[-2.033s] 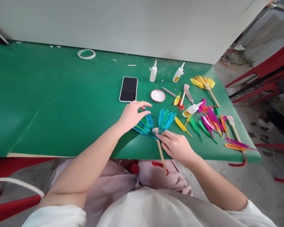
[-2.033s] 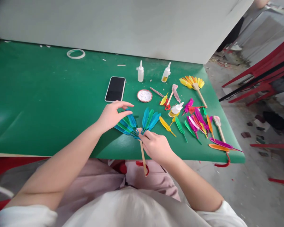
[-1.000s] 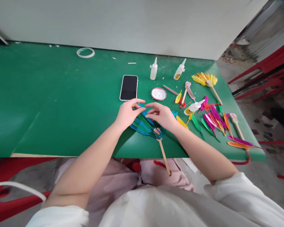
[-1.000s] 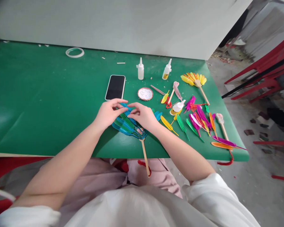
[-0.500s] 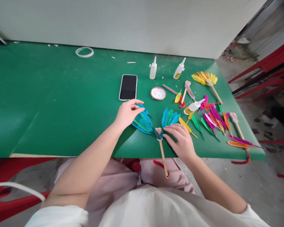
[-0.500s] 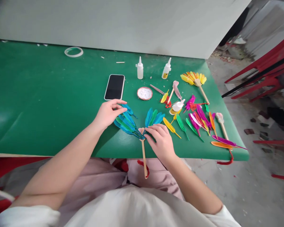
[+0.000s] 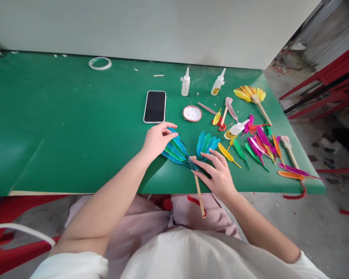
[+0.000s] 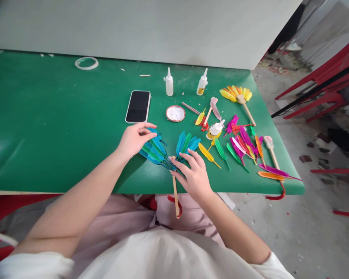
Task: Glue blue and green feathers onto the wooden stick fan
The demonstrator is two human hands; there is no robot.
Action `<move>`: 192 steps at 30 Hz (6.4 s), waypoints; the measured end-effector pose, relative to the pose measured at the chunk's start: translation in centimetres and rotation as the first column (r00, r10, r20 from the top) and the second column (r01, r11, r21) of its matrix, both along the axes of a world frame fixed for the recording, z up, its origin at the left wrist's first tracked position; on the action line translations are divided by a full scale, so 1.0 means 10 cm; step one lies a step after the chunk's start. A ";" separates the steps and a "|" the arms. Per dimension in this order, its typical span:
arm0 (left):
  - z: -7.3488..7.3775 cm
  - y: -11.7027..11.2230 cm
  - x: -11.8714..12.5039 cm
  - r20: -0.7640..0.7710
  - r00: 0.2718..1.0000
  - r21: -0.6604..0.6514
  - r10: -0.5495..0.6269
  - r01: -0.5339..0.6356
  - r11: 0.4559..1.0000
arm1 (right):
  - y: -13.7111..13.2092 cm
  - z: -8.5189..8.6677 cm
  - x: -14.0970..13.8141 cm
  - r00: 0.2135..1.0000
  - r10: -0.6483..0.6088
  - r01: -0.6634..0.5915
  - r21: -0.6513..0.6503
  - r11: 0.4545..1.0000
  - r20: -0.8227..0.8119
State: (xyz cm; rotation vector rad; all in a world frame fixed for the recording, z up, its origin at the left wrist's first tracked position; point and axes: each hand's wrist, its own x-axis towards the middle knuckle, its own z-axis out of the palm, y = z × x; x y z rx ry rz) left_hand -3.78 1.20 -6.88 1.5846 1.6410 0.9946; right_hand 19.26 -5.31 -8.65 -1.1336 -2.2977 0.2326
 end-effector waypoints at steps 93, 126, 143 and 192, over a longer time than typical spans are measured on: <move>-0.01 -0.05 0.06 -0.360 0.928 0.060 -0.097 0.127 0.990 | -0.03 0.02 -0.05 0.988 0.051 -0.062 0.068 0.996 0.146; 0.08 -0.27 0.14 -0.610 0.773 0.216 -0.174 0.373 0.902 | -0.04 0.02 -0.04 0.998 0.029 -0.032 0.053 0.998 0.051; 0.06 0.17 0.11 -0.213 0.951 -0.109 -0.226 0.206 0.972 | -0.03 0.00 -0.03 0.998 0.029 -0.032 0.035 0.999 0.058; 0.03 0.08 -0.08 -0.146 0.946 -0.119 -0.289 0.273 0.955 | 0.05 0.15 -0.14 0.932 0.324 -0.338 0.064 0.939 0.161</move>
